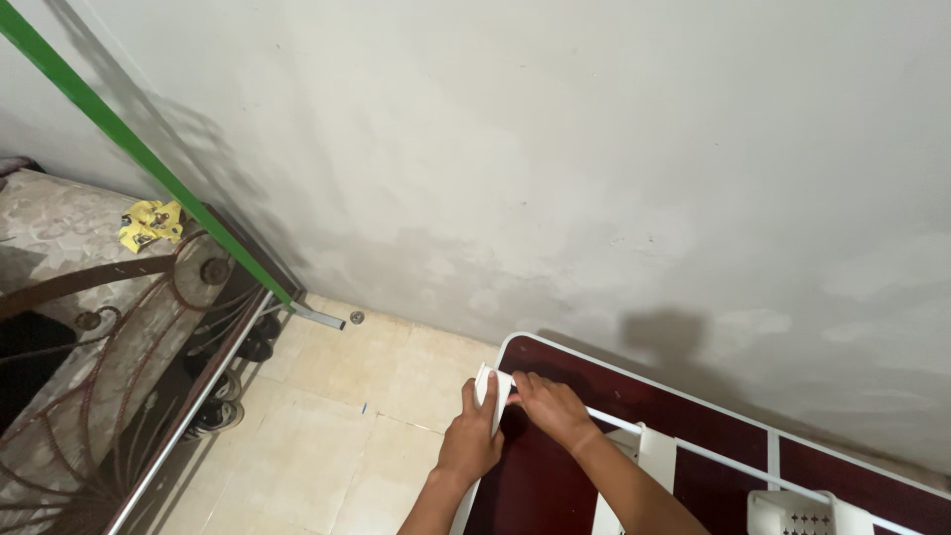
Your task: The person assembles a white plastic dish rack on a maroon table. They insert white rods into side supports, attach perforated trays, and repeatedly adjust and reposition components to fit them together.
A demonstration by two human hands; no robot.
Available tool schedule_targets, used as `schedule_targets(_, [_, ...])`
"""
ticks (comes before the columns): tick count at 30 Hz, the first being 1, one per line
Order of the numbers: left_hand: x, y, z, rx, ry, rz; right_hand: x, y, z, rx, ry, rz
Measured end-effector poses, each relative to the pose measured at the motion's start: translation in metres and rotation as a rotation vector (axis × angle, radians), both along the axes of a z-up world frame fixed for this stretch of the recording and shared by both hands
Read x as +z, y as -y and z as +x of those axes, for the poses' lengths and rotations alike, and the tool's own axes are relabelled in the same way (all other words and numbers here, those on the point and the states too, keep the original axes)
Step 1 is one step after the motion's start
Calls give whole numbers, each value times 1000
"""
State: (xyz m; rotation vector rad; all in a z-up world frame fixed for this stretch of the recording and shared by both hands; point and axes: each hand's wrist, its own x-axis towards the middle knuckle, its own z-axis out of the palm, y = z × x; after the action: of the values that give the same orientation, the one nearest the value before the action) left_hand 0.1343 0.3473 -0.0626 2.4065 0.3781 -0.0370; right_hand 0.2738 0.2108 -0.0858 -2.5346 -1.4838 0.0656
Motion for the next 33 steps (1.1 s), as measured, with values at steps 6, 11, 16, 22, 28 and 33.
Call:
schedule_targets(6, [3, -4, 3, -2, -46, -13, -11, -4, 8, -28, -62, -149])
schedule_targets(11, [2, -7, 4, -12, -38, -21, -13, -7, 11, -43, -86, -149])
schedule_targets(16, [2, -12, 4, -6, -14, -41, -3, -9, 13, -25, -141, -166])
schedule_targets(22, [6, -8, 4, 30, 20, -54, 3, 1, 5, 33, 5, 174])
schedule_targets(28, [11, -6, 2, 36, 58, -16, -1, -4, -8, -85, 83, 209])
schedule_targets(33, [6, -9, 0, 20, 76, 33, 5, -6, 2, -50, -105, 102])
